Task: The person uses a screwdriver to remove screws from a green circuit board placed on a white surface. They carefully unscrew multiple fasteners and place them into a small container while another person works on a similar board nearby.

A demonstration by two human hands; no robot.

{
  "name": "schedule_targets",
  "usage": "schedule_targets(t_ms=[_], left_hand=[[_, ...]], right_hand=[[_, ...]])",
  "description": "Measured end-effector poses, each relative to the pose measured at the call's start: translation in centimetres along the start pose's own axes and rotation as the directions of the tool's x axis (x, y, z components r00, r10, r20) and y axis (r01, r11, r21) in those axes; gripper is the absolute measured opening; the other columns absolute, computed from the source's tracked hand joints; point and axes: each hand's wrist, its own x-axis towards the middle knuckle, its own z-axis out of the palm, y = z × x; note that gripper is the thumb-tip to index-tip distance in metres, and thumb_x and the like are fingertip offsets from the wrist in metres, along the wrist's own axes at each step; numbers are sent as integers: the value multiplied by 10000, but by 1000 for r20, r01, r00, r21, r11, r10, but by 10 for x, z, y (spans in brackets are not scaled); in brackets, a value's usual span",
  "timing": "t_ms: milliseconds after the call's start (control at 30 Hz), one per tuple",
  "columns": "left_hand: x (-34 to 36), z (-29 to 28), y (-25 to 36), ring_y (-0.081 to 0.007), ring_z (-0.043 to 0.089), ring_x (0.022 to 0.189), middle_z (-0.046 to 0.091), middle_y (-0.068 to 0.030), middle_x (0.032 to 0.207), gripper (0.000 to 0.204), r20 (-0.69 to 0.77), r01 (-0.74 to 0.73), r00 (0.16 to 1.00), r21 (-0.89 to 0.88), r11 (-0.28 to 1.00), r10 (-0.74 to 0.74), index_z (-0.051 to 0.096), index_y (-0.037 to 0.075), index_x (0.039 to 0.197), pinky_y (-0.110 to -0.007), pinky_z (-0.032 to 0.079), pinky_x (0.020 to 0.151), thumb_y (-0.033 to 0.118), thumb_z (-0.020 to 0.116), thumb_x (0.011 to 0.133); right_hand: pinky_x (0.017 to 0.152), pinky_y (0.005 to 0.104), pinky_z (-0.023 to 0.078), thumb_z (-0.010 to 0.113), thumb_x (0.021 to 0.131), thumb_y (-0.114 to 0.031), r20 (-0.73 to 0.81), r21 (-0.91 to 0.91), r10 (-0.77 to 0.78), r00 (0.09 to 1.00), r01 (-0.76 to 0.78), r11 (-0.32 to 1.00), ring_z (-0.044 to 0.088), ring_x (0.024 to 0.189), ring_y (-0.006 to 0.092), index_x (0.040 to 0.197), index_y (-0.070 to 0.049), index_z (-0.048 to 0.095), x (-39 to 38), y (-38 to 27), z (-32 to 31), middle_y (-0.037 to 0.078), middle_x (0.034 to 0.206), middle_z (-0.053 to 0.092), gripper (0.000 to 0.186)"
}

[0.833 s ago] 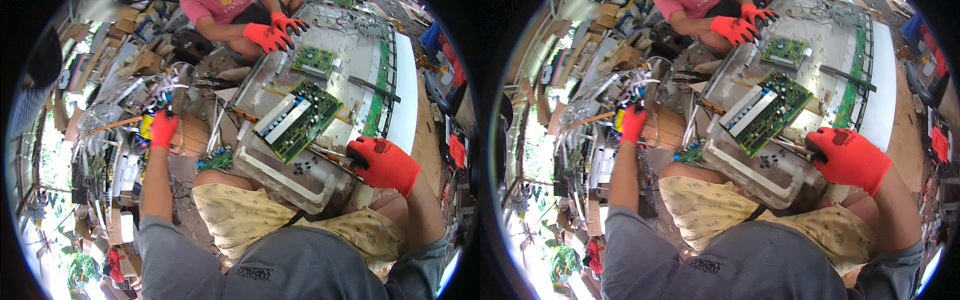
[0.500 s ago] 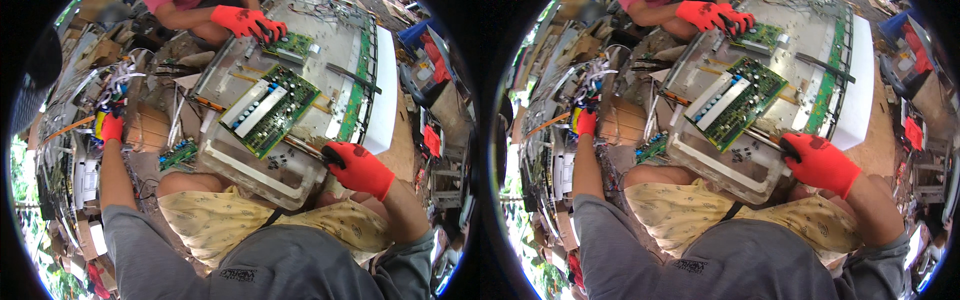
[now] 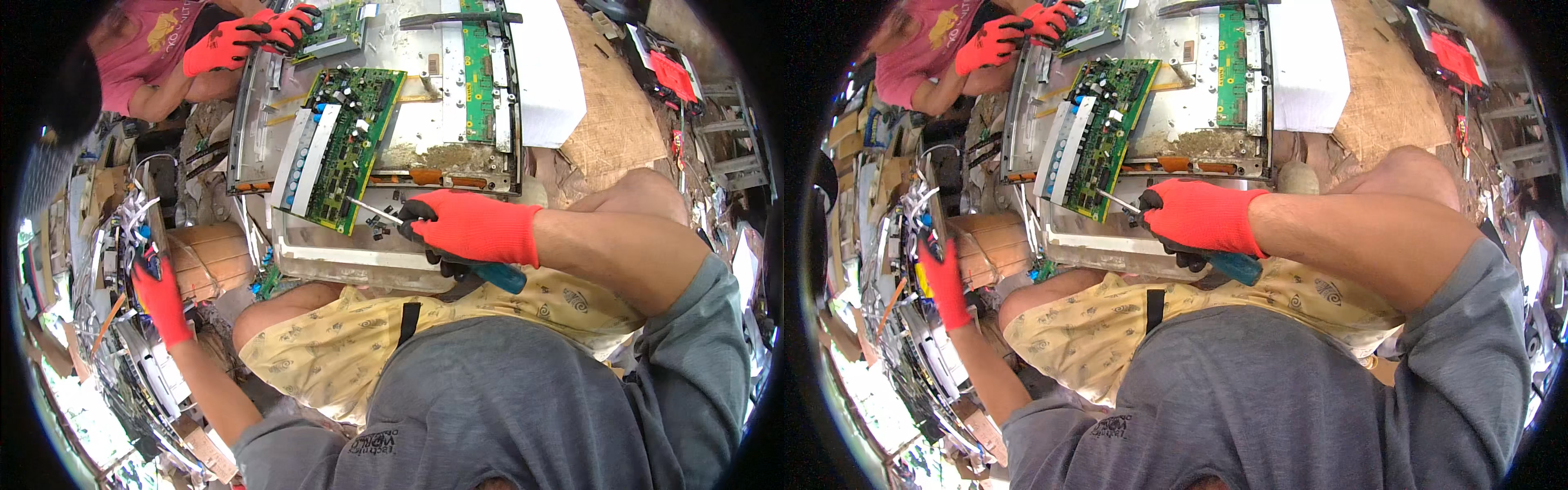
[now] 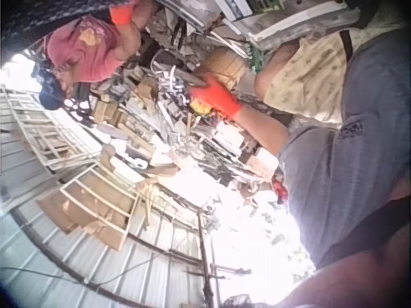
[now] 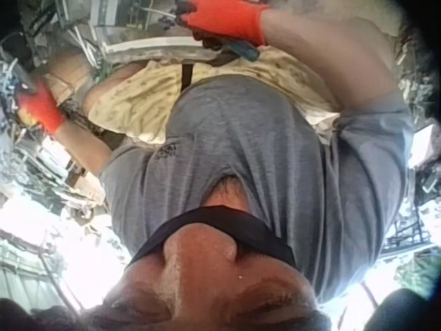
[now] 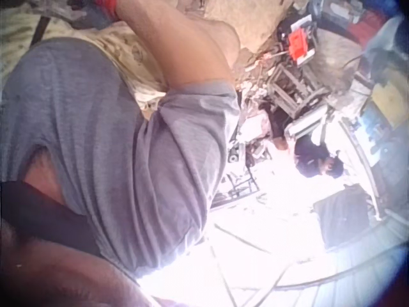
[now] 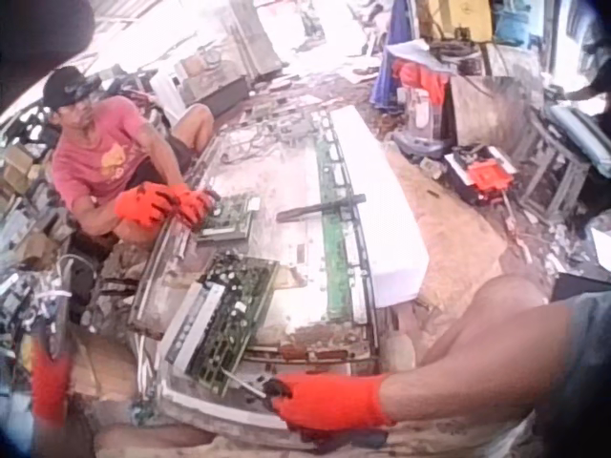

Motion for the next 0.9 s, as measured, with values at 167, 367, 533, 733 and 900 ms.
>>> schedule_targets(t_ms=[167, 367, 533, 733, 900], left_hand=[[-57, -27, 233, -392, 425, 1431, 470, -237, 1526, 929, 177, -334, 885, -405, 851, 431, 402, -10, 1523, -463, 325, 1194, 283, 860, 769], [-49, -10, 267, -404, 417, 1423, 466, -206, 1515, 984, 252, -363, 857, -323, 874, 450, 400, 33, 1521, -522, 330, 1174, 286, 883, 703], [-36, -1, 288, -381, 450, 1406, 543, -152, 1451, 772, 57, -632, 718, -365, 684, 694, 557, 68, 1386, -545, 331, 1174, 243, 877, 705], [-48, 21, 281, -370, 549, 1316, 680, -86, 1260, 357, -46, -658, 680, -479, 581, 732, 722, 104, 1062, -562, 336, 1161, 167, 847, 733], [-47, 35, 256, -380, 530, 1308, 636, -120, 1330, 488, 9, -509, 794, -536, 674, 608, 689, 86, 1189, -518, 359, 1145, 169, 849, 735]], right_hand=[[582, 367, 571, 594, 970, -186, 100, 182, -94, 991, 75, 981, 661, 724, 196, 1085, -46, 579, 36, 4, 11, 92, 869, 630, 183], [617, 373, 607, 590, 946, -125, 187, 241, -145, 972, 98, 966, 689, 745, 230, 1137, -22, 569, 55, -4, 12, 135, 928, 654, 218], [555, 365, 594, 515, 956, -141, 165, 295, -182, 969, 128, 947, 687, 665, 210, 1155, -26, 579, 41, 16, 16, 138, 907, 698, 239], [579, 319, 578, 647, 961, -258, 144, 407, -121, 982, 53, 912, 673, 681, 161, 1290, -78, 595, 35, 29, 21, 100, 964, 712, 379], [608, 275, 530, 647, 983, -143, 14, 276, -84, 996, 77, 958, 608, 699, 85, 1538, -146, 467, 1, 39, 28, 18, 1051, 684, 583]])
